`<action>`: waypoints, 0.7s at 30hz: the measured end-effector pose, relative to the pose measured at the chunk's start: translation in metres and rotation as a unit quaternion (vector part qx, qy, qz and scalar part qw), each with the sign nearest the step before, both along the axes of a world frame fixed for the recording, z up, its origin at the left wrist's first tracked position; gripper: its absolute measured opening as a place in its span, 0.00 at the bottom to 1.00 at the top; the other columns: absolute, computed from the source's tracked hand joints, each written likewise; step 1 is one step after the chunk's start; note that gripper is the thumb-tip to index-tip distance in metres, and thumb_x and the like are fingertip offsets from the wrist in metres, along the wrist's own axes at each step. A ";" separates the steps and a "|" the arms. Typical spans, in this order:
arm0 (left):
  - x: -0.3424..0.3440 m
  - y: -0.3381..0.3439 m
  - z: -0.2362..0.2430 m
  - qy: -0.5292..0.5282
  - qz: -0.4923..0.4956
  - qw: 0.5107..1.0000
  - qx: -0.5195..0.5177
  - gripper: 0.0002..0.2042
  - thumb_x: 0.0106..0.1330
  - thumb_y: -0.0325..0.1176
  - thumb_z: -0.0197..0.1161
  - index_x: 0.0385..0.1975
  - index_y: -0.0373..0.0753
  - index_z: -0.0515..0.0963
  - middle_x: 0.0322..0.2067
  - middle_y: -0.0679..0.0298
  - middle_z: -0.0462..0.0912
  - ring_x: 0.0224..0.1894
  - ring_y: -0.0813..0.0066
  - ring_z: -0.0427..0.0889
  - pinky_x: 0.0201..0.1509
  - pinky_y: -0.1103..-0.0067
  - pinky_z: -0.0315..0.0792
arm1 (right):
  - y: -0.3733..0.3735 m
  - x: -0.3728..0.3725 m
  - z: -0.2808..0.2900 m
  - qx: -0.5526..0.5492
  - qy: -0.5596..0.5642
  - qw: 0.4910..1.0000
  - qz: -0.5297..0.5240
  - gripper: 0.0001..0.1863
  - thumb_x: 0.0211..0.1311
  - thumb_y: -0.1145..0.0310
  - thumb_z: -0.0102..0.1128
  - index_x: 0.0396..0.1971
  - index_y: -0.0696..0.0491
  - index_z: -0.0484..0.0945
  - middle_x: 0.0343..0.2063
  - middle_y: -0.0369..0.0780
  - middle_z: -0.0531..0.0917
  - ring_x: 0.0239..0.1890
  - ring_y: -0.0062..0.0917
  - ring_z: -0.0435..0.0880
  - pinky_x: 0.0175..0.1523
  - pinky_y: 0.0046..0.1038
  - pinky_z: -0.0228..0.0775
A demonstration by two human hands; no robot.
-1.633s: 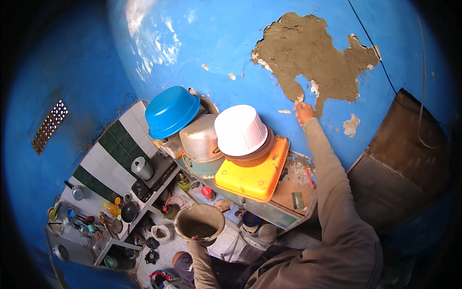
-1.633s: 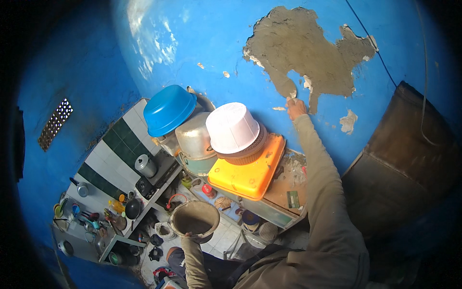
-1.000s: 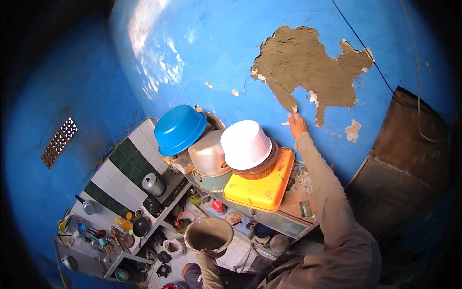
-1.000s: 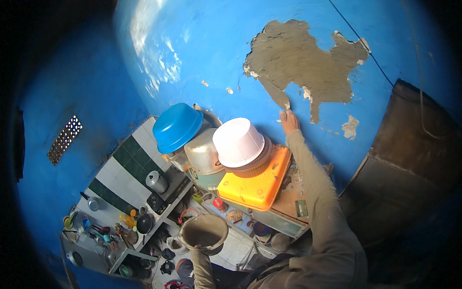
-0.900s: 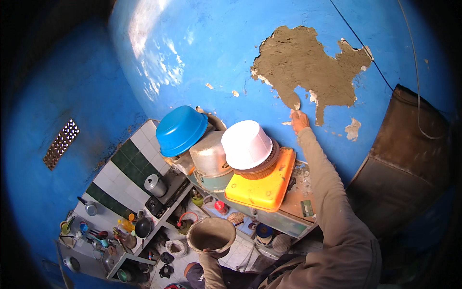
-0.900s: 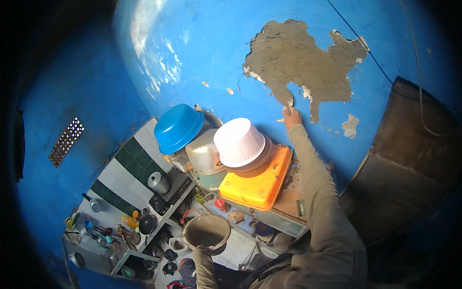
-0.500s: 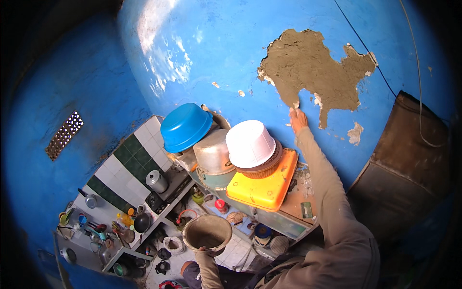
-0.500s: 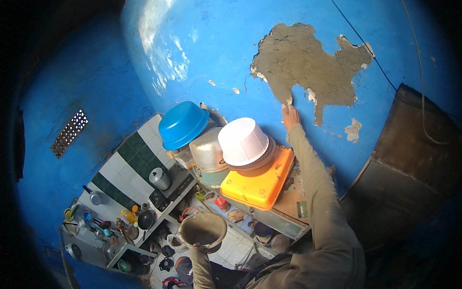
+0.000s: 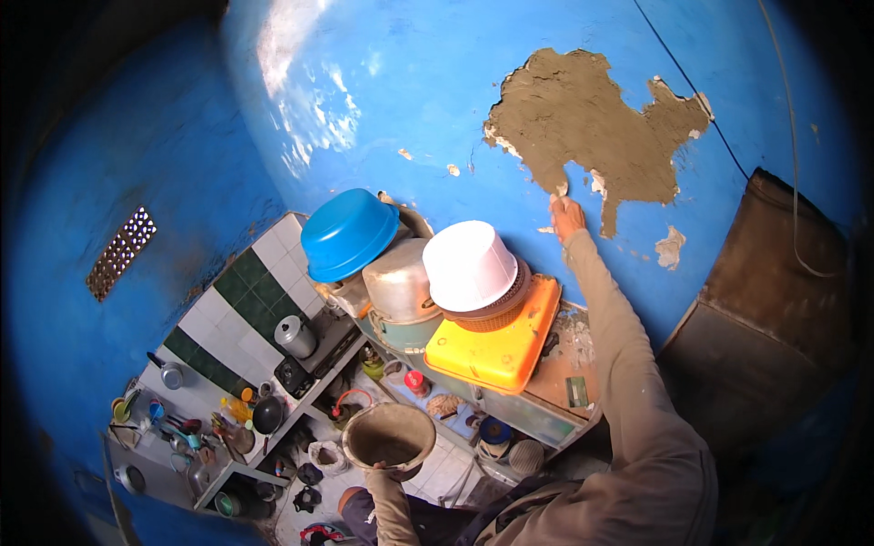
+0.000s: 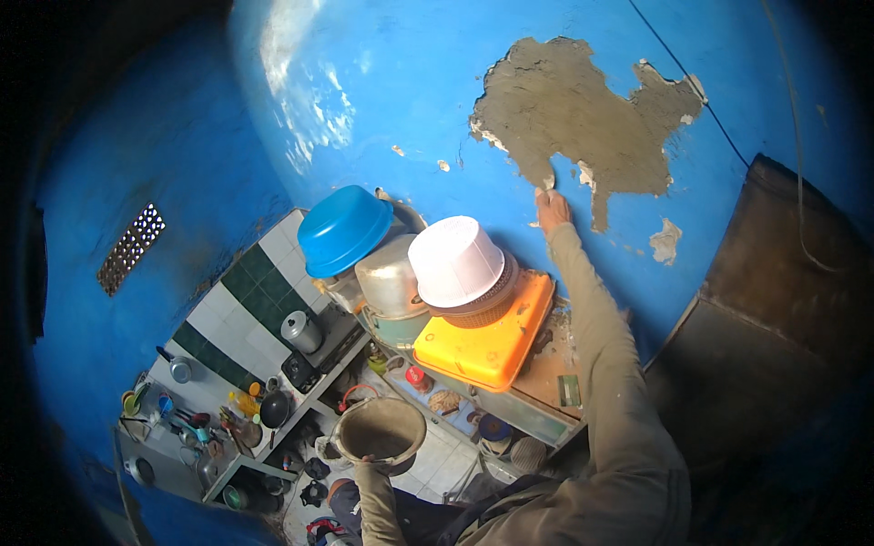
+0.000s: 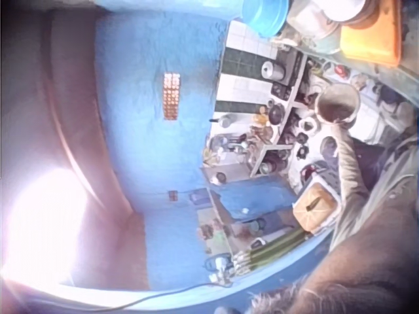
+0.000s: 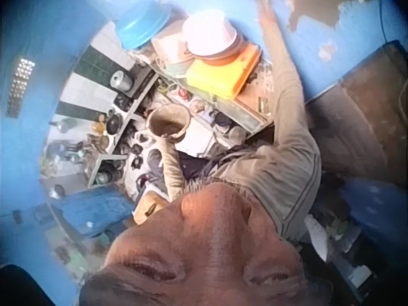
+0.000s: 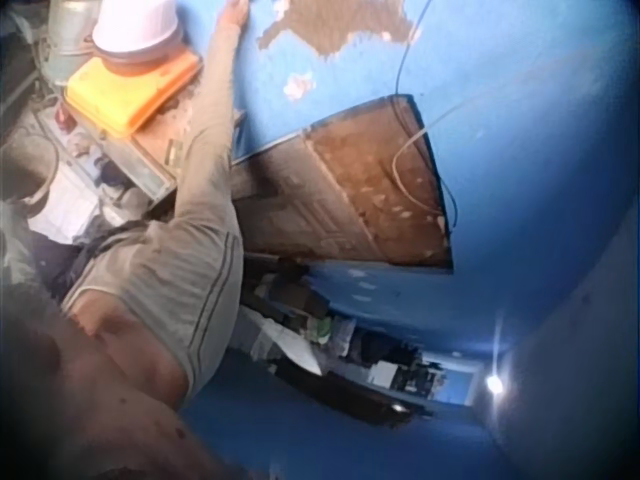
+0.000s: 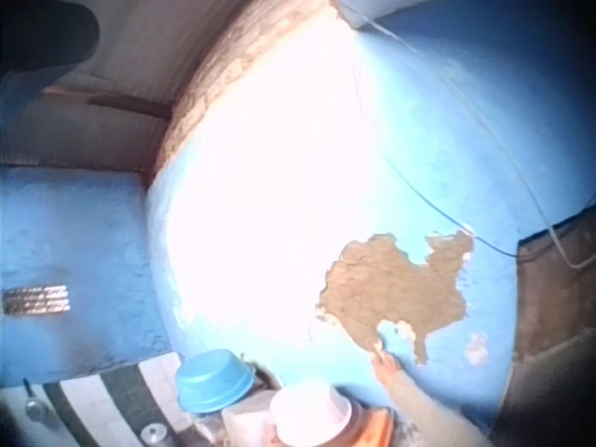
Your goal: The person applies plaster to a damaged section of a blue wall using a trowel. They repeatedly scoop plaster from a bucket and smooth it onto the wall surface.
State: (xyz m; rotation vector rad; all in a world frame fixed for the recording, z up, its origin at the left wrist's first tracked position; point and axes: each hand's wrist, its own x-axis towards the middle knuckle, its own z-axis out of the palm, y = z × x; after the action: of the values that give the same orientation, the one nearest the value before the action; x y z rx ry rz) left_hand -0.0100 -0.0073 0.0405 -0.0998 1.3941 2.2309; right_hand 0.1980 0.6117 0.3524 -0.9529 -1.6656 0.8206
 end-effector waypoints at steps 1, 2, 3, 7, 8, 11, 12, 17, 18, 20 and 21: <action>0.005 0.005 0.006 -0.004 0.022 1.000 0.002 0.06 0.61 0.30 0.49 0.37 0.42 0.69 0.29 0.65 0.71 0.27 0.71 0.71 0.26 0.72 0.70 | 0.002 0.006 0.002 -0.006 0.022 1.000 -0.007 0.20 0.61 0.50 0.46 0.29 0.54 0.71 0.12 0.33 0.67 0.08 0.17 0.61 0.10 0.23 0.51; 0.013 0.010 0.015 -0.008 0.050 0.999 0.005 0.06 0.62 0.31 0.48 0.37 0.42 0.69 0.30 0.64 0.71 0.28 0.70 0.72 0.27 0.71 0.71 | 0.000 0.004 0.005 -0.013 0.044 0.999 -0.008 0.20 0.61 0.50 0.46 0.29 0.54 0.71 0.12 0.33 0.67 0.08 0.17 0.61 0.10 0.23 0.51; 0.016 0.012 0.020 -0.012 0.078 0.997 0.008 0.07 0.62 0.31 0.48 0.38 0.42 0.69 0.31 0.64 0.72 0.30 0.69 0.72 0.28 0.70 0.71 | -0.007 0.006 0.002 -0.022 0.085 0.996 -0.009 0.20 0.61 0.50 0.46 0.29 0.54 0.71 0.11 0.33 0.67 0.08 0.17 0.61 0.10 0.23 0.52; 0.003 -0.011 -0.010 -0.028 0.031 0.999 0.026 0.08 0.63 0.34 0.48 0.39 0.42 0.69 0.33 0.63 0.73 0.31 0.68 0.74 0.29 0.69 0.72 | -0.030 0.010 -0.005 -0.014 0.106 0.994 -0.003 0.19 0.61 0.51 0.46 0.29 0.55 0.71 0.10 0.34 0.67 0.09 0.18 0.63 0.11 0.24 0.53; 0.004 -0.009 -0.007 -0.030 0.029 0.999 0.016 0.08 0.63 0.34 0.48 0.39 0.42 0.69 0.33 0.63 0.73 0.31 0.67 0.74 0.29 0.69 0.72 | -0.027 0.010 -0.008 -0.002 0.072 0.997 -0.004 0.19 0.61 0.51 0.46 0.29 0.55 0.72 0.10 0.34 0.67 0.09 0.18 0.63 0.11 0.24 0.53; 0.006 0.004 0.005 -0.021 0.008 1.000 0.005 0.06 0.63 0.35 0.49 0.37 0.43 0.69 0.31 0.64 0.74 0.28 0.68 0.74 0.28 0.70 0.71 | -0.009 0.000 0.001 0.033 -0.011 0.999 -0.014 0.19 0.61 0.52 0.46 0.28 0.55 0.72 0.11 0.35 0.68 0.09 0.19 0.64 0.11 0.25 0.54; -0.003 0.004 -0.010 -0.020 -0.016 1.000 0.016 0.06 0.63 0.35 0.49 0.36 0.43 0.69 0.31 0.64 0.74 0.28 0.68 0.74 0.28 0.70 0.71 | 0.000 0.000 0.009 0.041 -0.026 0.999 -0.024 0.19 0.61 0.52 0.46 0.28 0.55 0.72 0.11 0.35 0.68 0.08 0.19 0.64 0.11 0.25 0.54; -0.004 0.001 -0.028 -0.022 0.054 0.998 0.027 0.06 0.59 0.34 0.55 0.33 0.42 0.72 0.29 0.64 0.76 0.24 0.67 0.74 0.24 0.69 0.70 | 0.002 -0.012 0.002 0.016 0.064 0.997 -0.041 0.19 0.60 0.52 0.47 0.28 0.55 0.72 0.11 0.36 0.70 0.08 0.20 0.64 0.11 0.26 0.55; 0.011 0.014 0.001 -0.024 0.018 0.999 0.038 0.06 0.60 0.34 0.54 0.33 0.42 0.71 0.29 0.65 0.74 0.25 0.67 0.74 0.24 0.70 0.71 | 0.002 -0.001 -0.004 0.017 0.087 0.994 -0.059 0.19 0.60 0.52 0.47 0.28 0.55 0.72 0.12 0.36 0.70 0.09 0.20 0.64 0.11 0.26 0.55; 0.015 0.001 0.022 -0.026 0.008 0.999 0.039 0.06 0.61 0.34 0.52 0.34 0.43 0.70 0.29 0.65 0.73 0.25 0.68 0.74 0.23 0.70 0.71 | -0.021 -0.008 -0.006 0.002 0.148 0.987 -0.063 0.20 0.59 0.52 0.47 0.28 0.55 0.72 0.12 0.36 0.70 0.09 0.20 0.65 0.12 0.25 0.55; 0.004 -0.008 0.004 -0.033 0.015 0.999 0.035 0.06 0.61 0.34 0.53 0.35 0.43 0.70 0.29 0.65 0.73 0.25 0.68 0.74 0.22 0.71 0.71 | -0.018 -0.013 -0.003 0.025 0.118 0.991 -0.052 0.20 0.59 0.51 0.47 0.28 0.56 0.72 0.12 0.36 0.70 0.09 0.20 0.65 0.12 0.25 0.55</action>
State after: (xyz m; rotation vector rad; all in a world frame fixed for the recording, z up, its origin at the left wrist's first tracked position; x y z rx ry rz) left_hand -0.0057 -0.0148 0.0443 -0.1688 1.2868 2.2779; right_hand 0.1852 0.5935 0.3491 -0.8658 -1.4144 0.7859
